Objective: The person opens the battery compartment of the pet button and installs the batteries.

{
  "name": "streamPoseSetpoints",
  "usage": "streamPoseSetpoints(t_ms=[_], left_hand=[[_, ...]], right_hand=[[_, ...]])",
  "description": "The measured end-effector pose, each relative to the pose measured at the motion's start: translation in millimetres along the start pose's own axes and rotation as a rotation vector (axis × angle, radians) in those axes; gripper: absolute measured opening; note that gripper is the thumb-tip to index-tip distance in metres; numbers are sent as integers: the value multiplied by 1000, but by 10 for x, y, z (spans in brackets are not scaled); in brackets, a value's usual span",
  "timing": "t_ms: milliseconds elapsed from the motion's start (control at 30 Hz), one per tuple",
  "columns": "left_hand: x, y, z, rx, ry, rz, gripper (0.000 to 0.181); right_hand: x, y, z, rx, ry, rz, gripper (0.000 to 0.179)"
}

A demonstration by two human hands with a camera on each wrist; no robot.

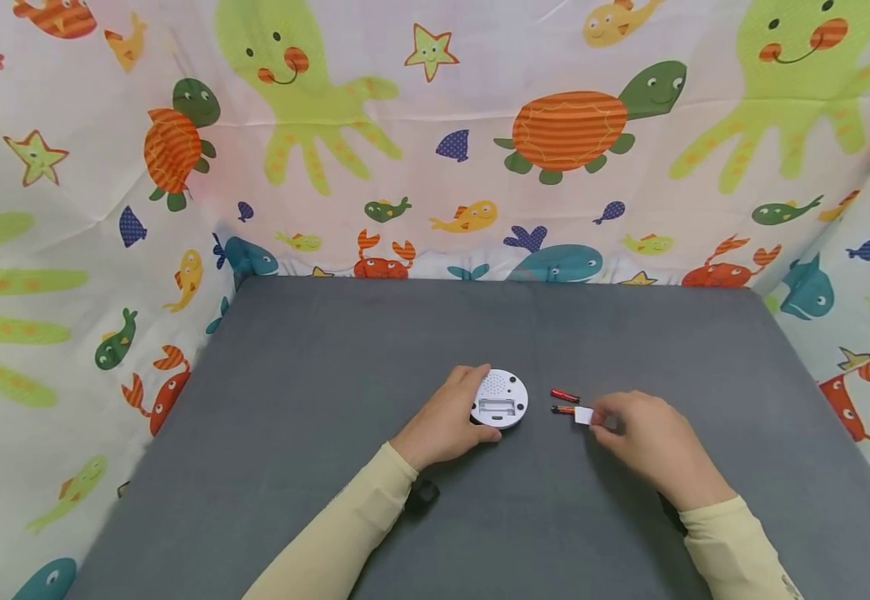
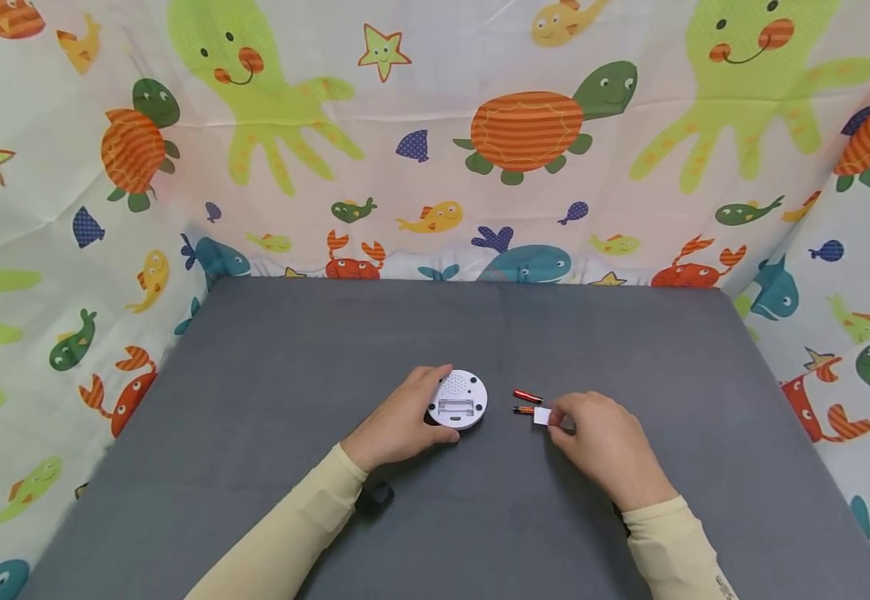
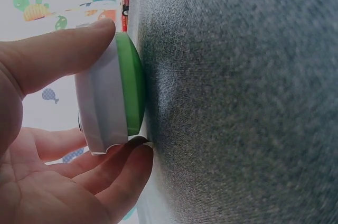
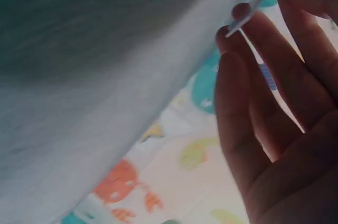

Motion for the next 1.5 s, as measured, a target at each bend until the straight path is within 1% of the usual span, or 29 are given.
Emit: streamPoseSetpoints(t_ms=[133, 300, 367, 467, 533, 633, 733, 800, 1033, 1233, 1300, 1400, 1500], left_hand=[[-15, 4, -28, -13, -1, 11, 96], [-29, 15, -47, -16, 13, 22, 96], [-36, 16, -49, -16, 19, 23, 96], [-40, 18, -52, -15, 21, 22, 96], [-40, 24, -52, -13, 23, 20, 96], [-38, 34, -42, -3, 22, 22, 96], [-26, 38, -23, 10, 23, 19, 96], [-15, 38, -10, 15, 17, 14, 95], [-13, 30, 0, 7, 2, 16, 95], [-24, 1, -16, -2, 4, 17, 95], [-26, -9, -19, -4, 4, 15, 95], [-26, -7, -16, 2, 5, 16, 95], [-24, 7, -12, 5, 8, 18, 94]], right_hand=[[60, -59, 169, 78, 6, -45, 18], [70, -19, 206, 77, 30, -36, 17], [40, 44, 181, 72, 32, -27, 14], [1, 199, 108, 81, 44, -26, 7], [6, 325, 56, 93, 65, -48, 5], [66, 495, -14, 111, 86, -98, 8], [145, 593, -41, 125, 79, -130, 6], [189, 618, -36, 118, 61, -134, 4], [240, 629, -37, 73, 23, -90, 8], [256, 644, -147, 46, 9, -106, 6], [233, 638, -193, 38, 11, -95, 7], [165, 623, -260, 19, 20, -58, 9], [81, 599, -356, -19, 39, -20, 10]])
Point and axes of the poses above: each hand's wrist, its own y-axis towards the middle knuckle, its own x-axis out of the palm, z = x × y, the point moved 5 cm from there along y, towards the middle knuckle, and after that the axes turned 4 degrees about y, right-handed, at the moved point
